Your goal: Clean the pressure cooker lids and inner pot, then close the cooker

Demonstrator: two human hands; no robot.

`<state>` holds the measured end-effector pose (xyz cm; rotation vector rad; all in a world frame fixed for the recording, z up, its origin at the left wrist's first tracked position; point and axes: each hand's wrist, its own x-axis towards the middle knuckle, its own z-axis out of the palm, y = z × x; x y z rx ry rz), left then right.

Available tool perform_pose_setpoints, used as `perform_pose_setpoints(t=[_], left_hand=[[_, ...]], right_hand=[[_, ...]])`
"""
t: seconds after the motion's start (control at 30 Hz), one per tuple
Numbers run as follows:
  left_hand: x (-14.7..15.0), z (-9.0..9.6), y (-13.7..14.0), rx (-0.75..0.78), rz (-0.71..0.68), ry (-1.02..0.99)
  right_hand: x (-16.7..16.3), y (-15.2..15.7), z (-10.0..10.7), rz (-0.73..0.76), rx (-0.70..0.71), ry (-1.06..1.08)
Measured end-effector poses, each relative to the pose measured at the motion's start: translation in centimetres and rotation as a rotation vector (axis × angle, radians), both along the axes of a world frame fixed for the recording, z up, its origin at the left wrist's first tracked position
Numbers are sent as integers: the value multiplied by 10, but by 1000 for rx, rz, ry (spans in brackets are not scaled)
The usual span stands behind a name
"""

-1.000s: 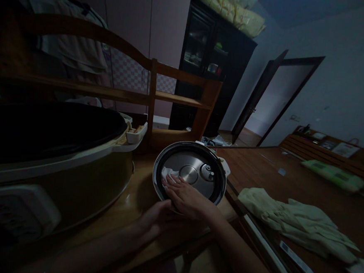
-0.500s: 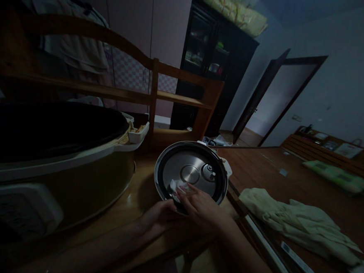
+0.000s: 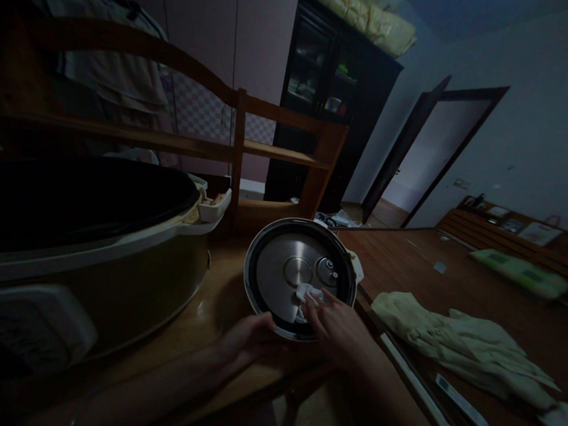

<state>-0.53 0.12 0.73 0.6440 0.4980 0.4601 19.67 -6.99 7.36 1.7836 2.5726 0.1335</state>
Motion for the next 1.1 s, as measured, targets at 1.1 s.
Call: perform_pose_setpoints(t=[1.1], left_hand=[[7, 0, -2, 65, 25, 101]], right_hand=[[49, 48, -26, -168, 194, 125]])
